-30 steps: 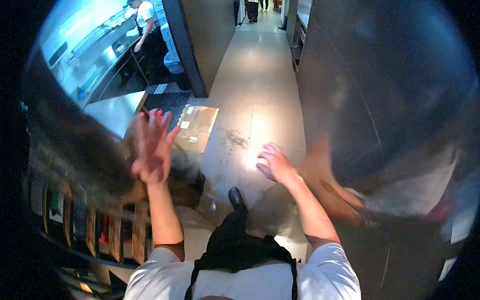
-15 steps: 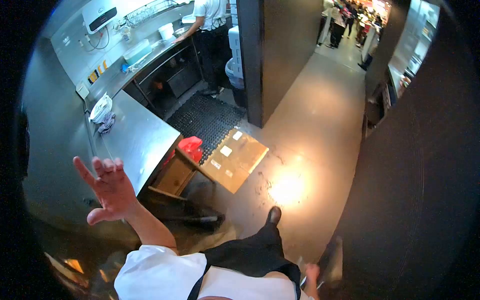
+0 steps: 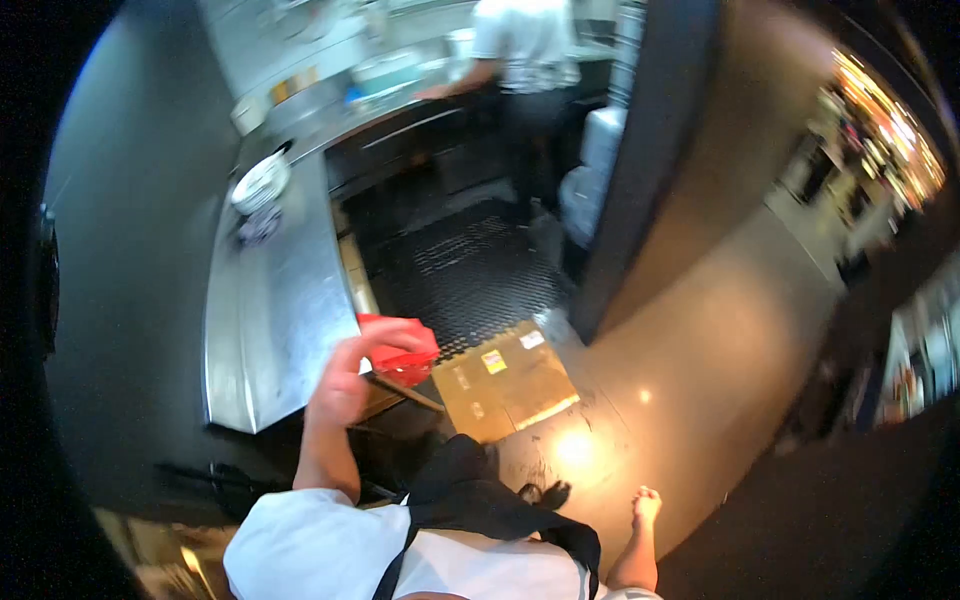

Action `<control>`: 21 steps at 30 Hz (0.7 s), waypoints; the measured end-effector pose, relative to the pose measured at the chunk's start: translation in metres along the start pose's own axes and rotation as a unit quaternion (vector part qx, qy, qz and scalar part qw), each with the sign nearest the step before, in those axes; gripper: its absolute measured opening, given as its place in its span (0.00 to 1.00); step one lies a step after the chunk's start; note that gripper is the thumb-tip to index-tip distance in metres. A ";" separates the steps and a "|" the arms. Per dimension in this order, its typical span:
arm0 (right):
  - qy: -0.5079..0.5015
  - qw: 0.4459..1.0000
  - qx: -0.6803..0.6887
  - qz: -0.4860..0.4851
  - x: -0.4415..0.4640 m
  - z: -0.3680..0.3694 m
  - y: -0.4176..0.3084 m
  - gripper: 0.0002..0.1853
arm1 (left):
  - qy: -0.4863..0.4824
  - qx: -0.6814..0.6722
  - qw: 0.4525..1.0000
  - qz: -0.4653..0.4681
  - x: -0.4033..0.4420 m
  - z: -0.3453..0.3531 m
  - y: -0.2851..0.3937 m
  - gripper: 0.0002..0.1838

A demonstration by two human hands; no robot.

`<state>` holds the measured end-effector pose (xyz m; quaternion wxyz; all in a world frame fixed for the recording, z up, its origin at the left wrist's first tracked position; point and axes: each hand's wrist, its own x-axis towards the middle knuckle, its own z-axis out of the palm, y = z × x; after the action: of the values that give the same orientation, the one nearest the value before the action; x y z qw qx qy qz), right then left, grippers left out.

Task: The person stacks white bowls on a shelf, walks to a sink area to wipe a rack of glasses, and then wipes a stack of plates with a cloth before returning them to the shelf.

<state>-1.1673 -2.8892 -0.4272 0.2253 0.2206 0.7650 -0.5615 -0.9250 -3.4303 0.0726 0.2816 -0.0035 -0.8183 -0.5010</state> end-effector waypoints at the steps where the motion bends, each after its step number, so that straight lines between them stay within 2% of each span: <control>1: 0.008 1.000 0.014 -0.005 0.032 0.017 -0.044 0.02 | -0.036 0.032 0.999 -0.013 0.008 -0.004 -0.018 0.48; 2: 0.005 1.000 0.000 -0.009 0.056 0.034 -0.084 0.05 | -0.079 0.059 0.995 -0.025 0.016 -0.008 -0.038 0.47; 4: 0.003 0.999 0.034 -0.035 0.089 0.079 -0.144 0.10 | -0.060 0.045 0.996 -0.049 0.029 -0.016 -0.077 0.46; 7: -0.081 0.994 -0.015 -0.069 0.114 0.155 -0.193 0.11 | -0.055 0.021 0.994 -0.093 0.050 -0.045 -0.138 0.44; 8: -0.104 0.983 -0.109 -0.108 0.108 0.183 -0.210 0.12 | -0.047 0.016 0.994 -0.102 0.064 -0.059 -0.160 0.43; 9: -0.092 0.987 -0.087 -0.104 0.108 0.212 -0.210 0.12 | -0.043 0.043 0.989 -0.136 0.072 -0.071 -0.181 0.48; 12: -0.169 0.965 -0.196 -0.048 0.107 0.287 -0.211 0.11 | -0.030 0.121 0.978 -0.167 0.109 -0.114 -0.224 0.47; 13: -0.191 0.956 -0.222 -0.033 0.106 0.311 -0.214 0.11 | -0.012 0.092 0.982 -0.165 0.122 -0.123 -0.233 0.46; 16: -0.219 0.942 -0.255 -0.016 0.116 0.375 -0.246 0.11 | -0.014 0.155 0.976 -0.155 0.155 -0.158 -0.269 0.45; 17: -0.222 0.940 -0.260 -0.007 0.121 0.396 -0.258 0.11 | -0.007 0.165 0.976 -0.144 0.164 -0.170 -0.282 0.37; 20: -0.235 0.932 -0.276 0.008 0.143 0.459 -0.297 0.11 | -0.001 0.161 0.961 -0.224 0.190 -0.215 -0.314 0.32; 21: -0.241 0.928 -0.283 0.012 0.152 0.481 -0.308 0.11 | 0.022 0.177 0.951 -0.254 0.197 -0.229 -0.326 0.33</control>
<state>-1.4241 -3.4216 -0.4124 0.4624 0.0149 0.8121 -0.3557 -1.0795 -3.8352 -0.0245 0.1587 0.2654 -0.8613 -0.4033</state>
